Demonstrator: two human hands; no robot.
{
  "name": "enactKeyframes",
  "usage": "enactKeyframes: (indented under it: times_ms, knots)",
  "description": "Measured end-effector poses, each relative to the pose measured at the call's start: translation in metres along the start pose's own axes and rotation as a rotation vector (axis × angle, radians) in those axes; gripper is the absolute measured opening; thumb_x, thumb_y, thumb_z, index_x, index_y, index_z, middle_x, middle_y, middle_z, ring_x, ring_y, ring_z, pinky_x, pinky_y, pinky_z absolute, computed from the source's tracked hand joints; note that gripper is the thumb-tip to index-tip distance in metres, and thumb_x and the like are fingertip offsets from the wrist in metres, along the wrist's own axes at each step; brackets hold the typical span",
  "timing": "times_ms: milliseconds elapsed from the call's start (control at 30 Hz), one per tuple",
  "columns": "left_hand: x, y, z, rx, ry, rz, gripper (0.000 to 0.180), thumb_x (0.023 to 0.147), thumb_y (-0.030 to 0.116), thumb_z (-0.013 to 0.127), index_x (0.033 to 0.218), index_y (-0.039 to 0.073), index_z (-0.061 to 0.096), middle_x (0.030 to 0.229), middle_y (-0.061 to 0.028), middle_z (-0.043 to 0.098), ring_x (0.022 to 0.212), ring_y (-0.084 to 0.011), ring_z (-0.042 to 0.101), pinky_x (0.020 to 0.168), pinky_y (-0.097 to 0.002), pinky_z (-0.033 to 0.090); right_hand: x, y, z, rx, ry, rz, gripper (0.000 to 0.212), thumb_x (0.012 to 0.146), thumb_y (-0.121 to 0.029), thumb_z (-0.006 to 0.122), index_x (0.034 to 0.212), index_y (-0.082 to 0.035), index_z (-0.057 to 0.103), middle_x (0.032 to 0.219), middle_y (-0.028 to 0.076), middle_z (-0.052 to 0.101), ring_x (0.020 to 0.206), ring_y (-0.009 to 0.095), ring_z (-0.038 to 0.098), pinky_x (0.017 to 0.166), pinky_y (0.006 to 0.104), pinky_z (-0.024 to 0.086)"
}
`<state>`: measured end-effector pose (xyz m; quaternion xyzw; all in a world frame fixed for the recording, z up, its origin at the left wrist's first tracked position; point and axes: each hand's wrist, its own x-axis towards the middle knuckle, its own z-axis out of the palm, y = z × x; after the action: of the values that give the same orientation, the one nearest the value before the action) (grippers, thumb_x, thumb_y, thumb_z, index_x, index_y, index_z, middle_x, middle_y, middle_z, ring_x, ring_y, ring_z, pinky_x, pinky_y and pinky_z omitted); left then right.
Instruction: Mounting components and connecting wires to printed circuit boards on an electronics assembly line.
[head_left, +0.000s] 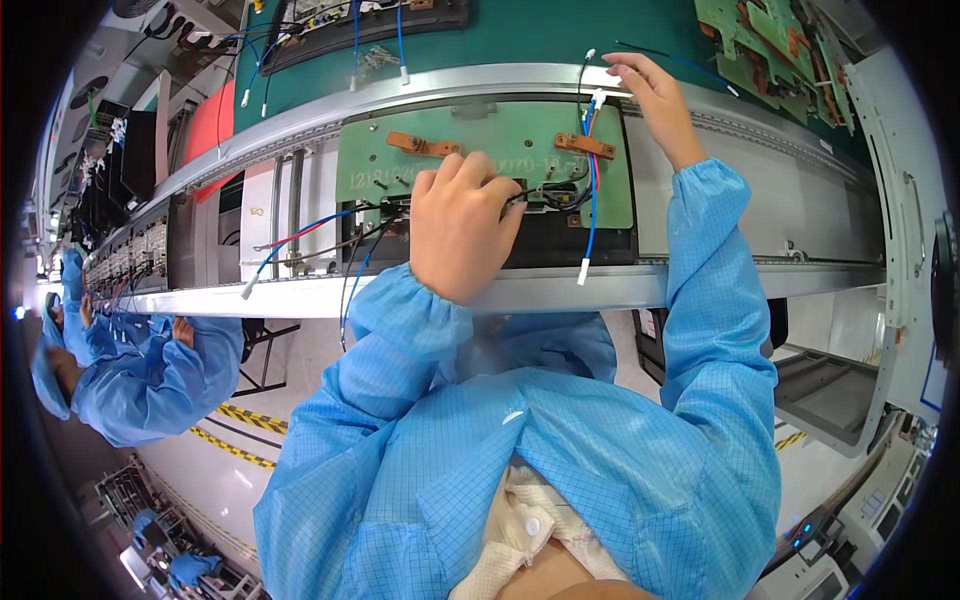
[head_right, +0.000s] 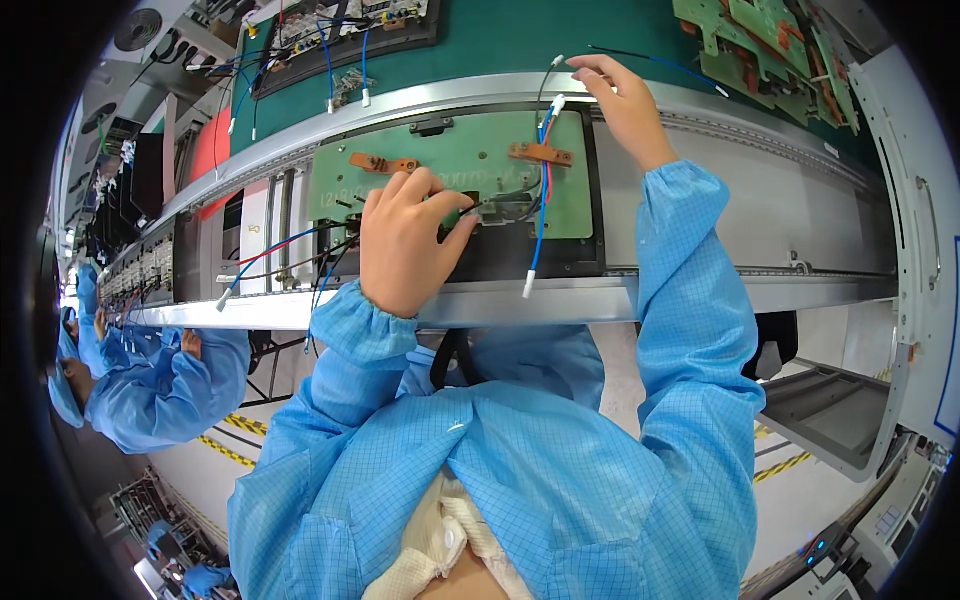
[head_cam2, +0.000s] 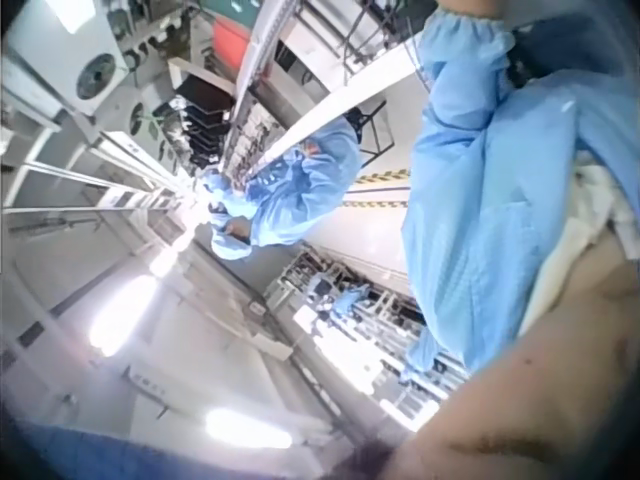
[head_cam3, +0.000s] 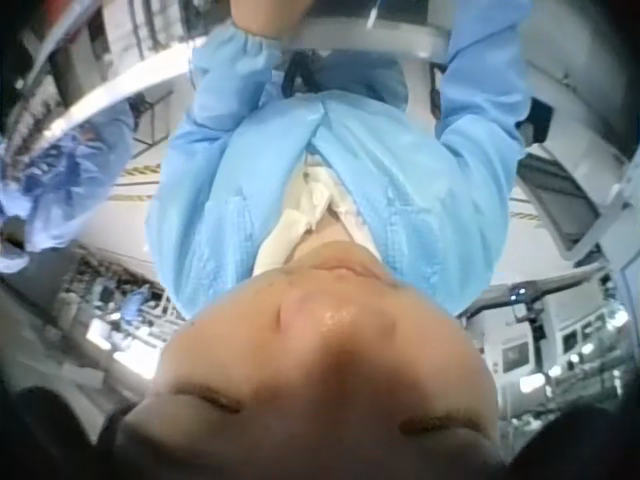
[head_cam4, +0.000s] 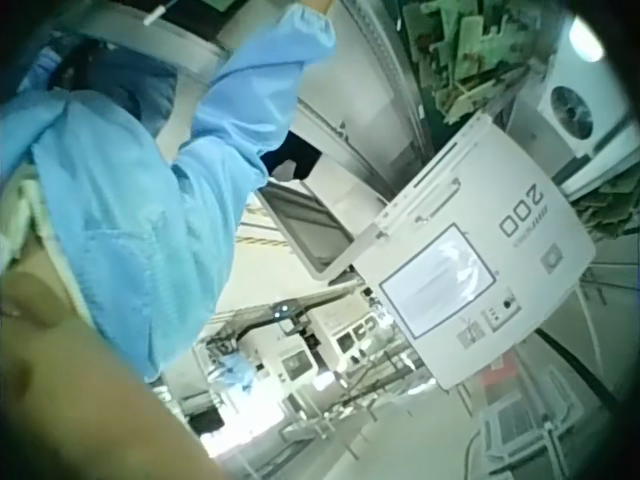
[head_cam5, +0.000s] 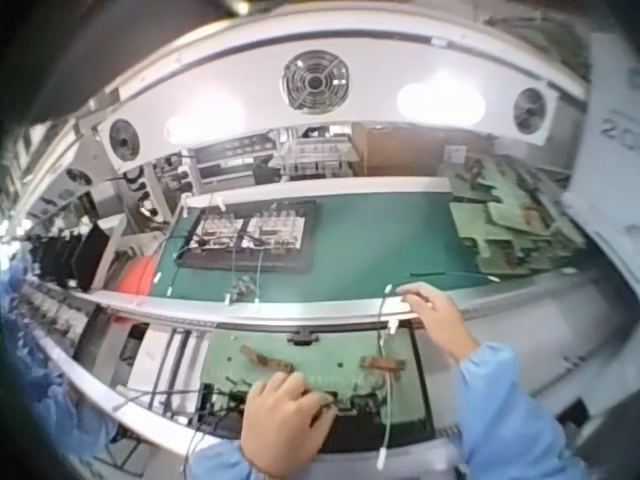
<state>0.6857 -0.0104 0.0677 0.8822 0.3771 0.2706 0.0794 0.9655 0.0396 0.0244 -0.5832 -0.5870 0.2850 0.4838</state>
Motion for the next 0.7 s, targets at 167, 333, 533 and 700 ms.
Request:
enactKeyframes:
  times_ms: [167, 333, 533, 700]
  knots:
    - [0.005, -0.006, 0.006, 0.043, -0.067, 0.012, 0.008, 0.07, 0.014, 0.069, 0.071, 0.011, 0.062, 0.076, -0.0027, 0.055, 0.079, -0.0219, 0.053, 0.069, -0.0352, 0.037, 0.007, -0.007, -0.005, -0.002, 0.07, -0.094, 0.026, 0.092, -0.019, 0.046, 0.109, -0.007, 0.061, 0.103, 0.002, 0.062, 0.096, 0.013, 0.054, 0.086, 0.026, 0.04]
    - [0.002, -0.012, -0.003, -0.099, -0.12, -0.078, 0.013, 0.07, 0.015, 0.069, 0.068, 0.009, 0.058, 0.07, -0.0036, 0.056, 0.075, -0.024, 0.054, 0.067, -0.0365, 0.037, 0.007, -0.031, 0.003, -0.088, 0.08, -0.194, 0.025, 0.092, -0.017, 0.045, 0.103, -0.003, 0.062, 0.102, 0.003, 0.061, 0.095, 0.013, 0.054, 0.086, 0.0254, 0.04]
    - [0.016, -0.012, 0.002, -0.187, -0.175, -0.041, 0.011, 0.074, 0.013, 0.065, 0.073, 0.008, 0.056, 0.071, -0.0046, 0.056, 0.075, -0.0258, 0.055, 0.063, -0.0377, 0.037, 0.003, -0.032, -0.001, -0.079, 0.063, -0.199, 0.024, 0.091, -0.016, 0.045, 0.099, -0.001, 0.063, 0.098, 0.004, 0.06, 0.094, 0.013, 0.055, 0.085, 0.0254, 0.04]
    - [0.015, 0.001, 0.013, -0.254, -0.127, -0.04, 0.01, 0.076, 0.012, 0.063, 0.076, 0.007, 0.054, 0.07, -0.0052, 0.057, 0.073, -0.0262, 0.056, 0.062, -0.0375, 0.036, 0.001, -0.022, -0.011, -0.096, 0.084, -0.216, 0.024, 0.091, -0.015, 0.046, 0.101, -0.001, 0.062, 0.098, 0.004, 0.061, 0.093, 0.013, 0.055, 0.084, 0.0251, 0.041]
